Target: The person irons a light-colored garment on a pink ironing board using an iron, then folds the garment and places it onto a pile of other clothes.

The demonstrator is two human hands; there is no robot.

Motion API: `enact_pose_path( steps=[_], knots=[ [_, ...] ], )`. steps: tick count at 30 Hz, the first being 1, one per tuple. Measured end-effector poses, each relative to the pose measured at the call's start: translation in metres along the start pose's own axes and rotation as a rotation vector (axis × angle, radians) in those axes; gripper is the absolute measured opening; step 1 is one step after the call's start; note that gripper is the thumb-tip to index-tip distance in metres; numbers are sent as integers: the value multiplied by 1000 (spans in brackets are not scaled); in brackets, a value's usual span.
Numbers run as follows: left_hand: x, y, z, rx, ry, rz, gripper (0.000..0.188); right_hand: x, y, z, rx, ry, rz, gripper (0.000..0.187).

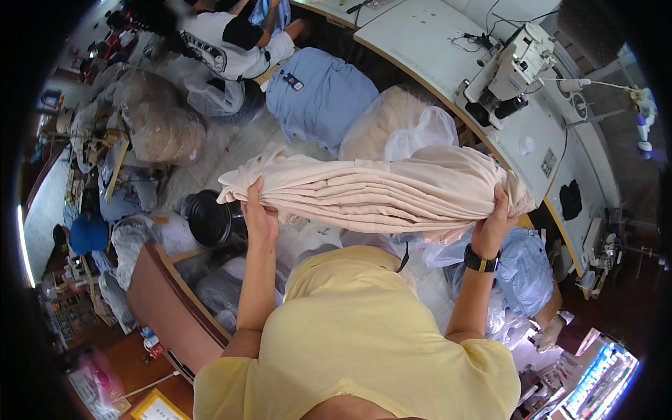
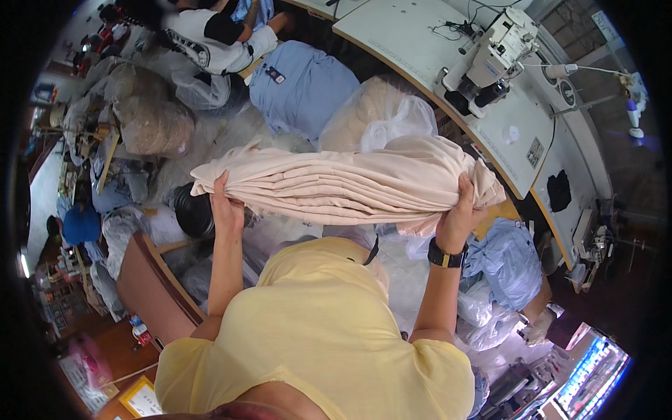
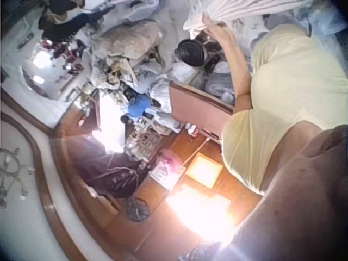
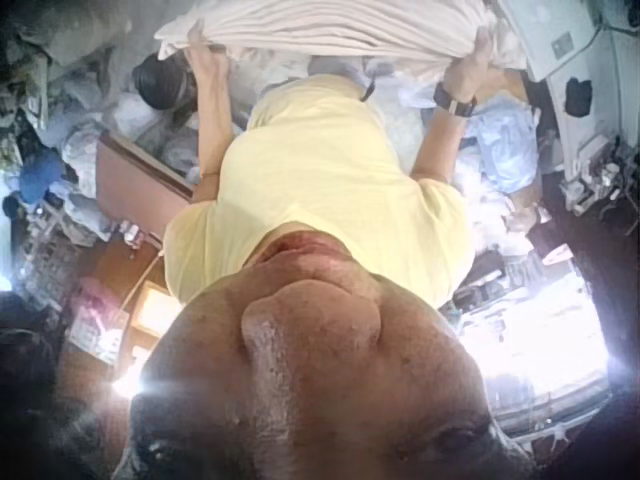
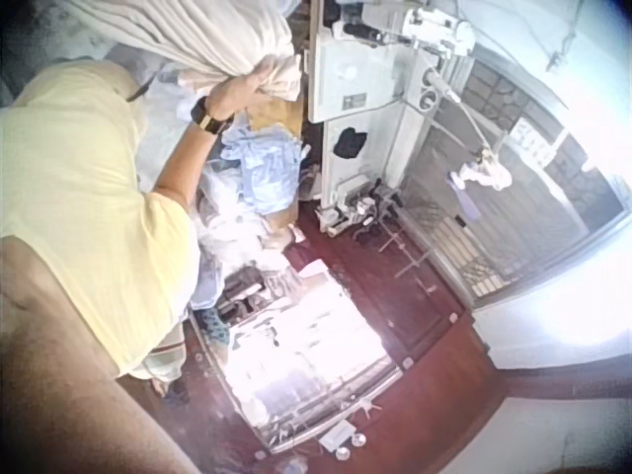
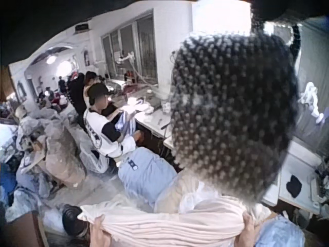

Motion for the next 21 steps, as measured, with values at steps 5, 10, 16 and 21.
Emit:
enact_pose_path(
  steps=[5,10,16,21],
  knots=[
    [-72,2,-76,-16,-145,48,39,-14,0,13,104,185,78,39],
    [-150,-17,-144,-19,-301,109,45,-13,-16,16,97,345,136,41],
    [-228,-65,-246,45,-562,218,20,-19,-20,30,100,476,183,38],
    [-273,-118,-325,31,-698,340,18,-78,-20,53,181,562,250,35]
  ],
)
Point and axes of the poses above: each hand's wrist, its own x-axis away from the middle knuckle, its own z-axis out of the back of the hand, y = z × x, the point moved 9 cm from there along -x, towards the middle knuckle, and after that the axes turned 11 degrees about -y, right-handed, at the moved point
